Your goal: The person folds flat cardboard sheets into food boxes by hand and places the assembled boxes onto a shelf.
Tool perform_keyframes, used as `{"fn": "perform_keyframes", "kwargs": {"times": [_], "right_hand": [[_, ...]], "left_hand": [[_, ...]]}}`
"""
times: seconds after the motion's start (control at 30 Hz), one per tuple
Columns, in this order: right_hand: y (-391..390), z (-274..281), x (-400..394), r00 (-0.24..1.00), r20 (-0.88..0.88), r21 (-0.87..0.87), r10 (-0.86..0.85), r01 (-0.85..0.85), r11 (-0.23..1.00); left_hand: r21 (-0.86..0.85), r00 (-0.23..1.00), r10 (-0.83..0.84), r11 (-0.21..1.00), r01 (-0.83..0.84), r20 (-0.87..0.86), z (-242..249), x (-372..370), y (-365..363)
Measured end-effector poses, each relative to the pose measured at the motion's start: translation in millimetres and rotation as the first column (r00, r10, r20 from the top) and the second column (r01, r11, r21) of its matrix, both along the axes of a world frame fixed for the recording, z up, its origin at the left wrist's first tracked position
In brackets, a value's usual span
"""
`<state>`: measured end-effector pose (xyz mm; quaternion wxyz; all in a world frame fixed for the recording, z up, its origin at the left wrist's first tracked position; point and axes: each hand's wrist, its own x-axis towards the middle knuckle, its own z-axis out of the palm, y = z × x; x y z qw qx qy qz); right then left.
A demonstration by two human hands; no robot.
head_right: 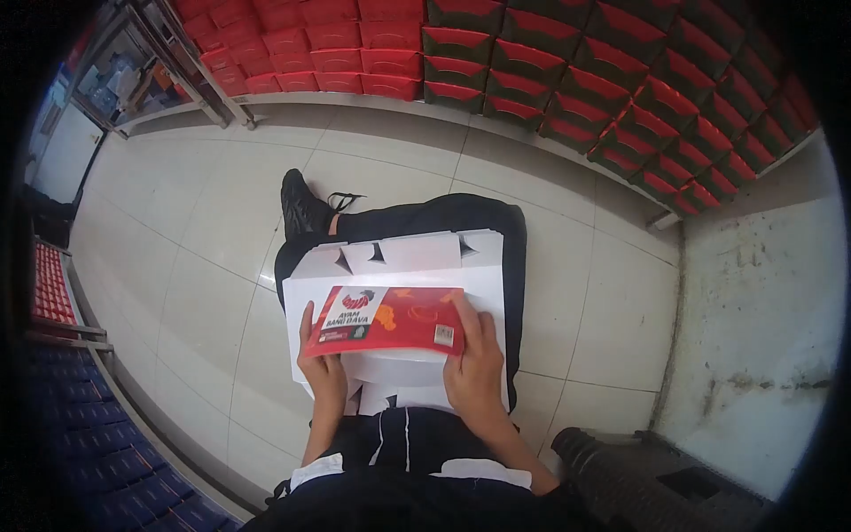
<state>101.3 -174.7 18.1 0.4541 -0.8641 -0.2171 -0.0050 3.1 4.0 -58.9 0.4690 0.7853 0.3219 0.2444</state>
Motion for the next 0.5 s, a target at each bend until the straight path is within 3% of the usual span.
{"fn": "perform_keyframes", "kwargs": {"times": [0.03, 0.07, 0.1, 0.13, 0.17, 0.2, 0.23, 0.3, 0.33, 0.4, 0.47, 0.5], "right_hand": [[-4, -3, -7, 0.984, -0.172, 0.027, 0.044, -0.040, 0.999], [-8, -7, -11, 0.983, -0.175, 0.024, 0.050, -0.046, 0.999], [-12, -13, -14, 0.993, -0.096, -0.147, 0.071, -0.085, 0.985], [-18, -18, -13, 0.994, -0.018, -0.315, 0.106, -0.106, 0.943], [-33, -24, -6, 0.954, -0.209, -0.327, 0.215, -0.275, 0.904], [-42, -20, 0, 0.953, -0.215, -0.326, 0.214, -0.277, 0.904], [-49, -12, 7, 0.897, -0.303, -0.306, 0.322, -0.412, 0.858], [-52, -2, 21, 0.774, -0.455, -0.266, 0.440, -0.589, 0.763], [-47, 5, 27, 0.774, -0.456, -0.268, 0.438, -0.589, 0.762], [-31, 16, 32, 0.808, -0.305, -0.495, 0.503, -0.586, 0.641], [-15, 18, 35, 0.787, -0.314, -0.494, 0.532, -0.613, 0.616], [-8, 20, 37, 0.744, -0.328, -0.518, 0.582, -0.657, 0.548]], "left_hand": [[-0.002, 1.000, 0.003, 1.000, -0.003, -0.002, 1, -4, 4], [0.050, 0.993, -0.113, 0.992, 0.114, -0.013, 4, -10, 10], [0.101, 0.973, -0.227, 0.968, 0.230, -0.033, 5, -16, 17], [0.099, 0.974, -0.223, 0.969, 0.225, -0.037, 5, -21, 25], [0.123, 0.918, -0.387, 0.910, 0.395, -0.082, 5, -27, 34], [0.137, 0.831, -0.541, 0.820, 0.555, -0.130, 5, -34, 43], [-0.028, 0.767, -0.635, 0.772, 0.635, -0.093, 4, -38, 54], [0.035, 0.724, -0.677, 0.727, 0.686, -0.130, 10, -34, 69], [0.104, 0.684, -0.710, 0.677, 0.728, -0.168, 19, -26, 74], [0.168, 0.649, -0.723, 0.628, 0.760, -0.237, 48, -8, 81], [0.357, 0.571, -0.681, 0.448, 0.820, -0.459, 71, 11, 78], [0.356, 0.572, -0.681, 0.449, 0.820, -0.458, 76, 20, 76]]}}
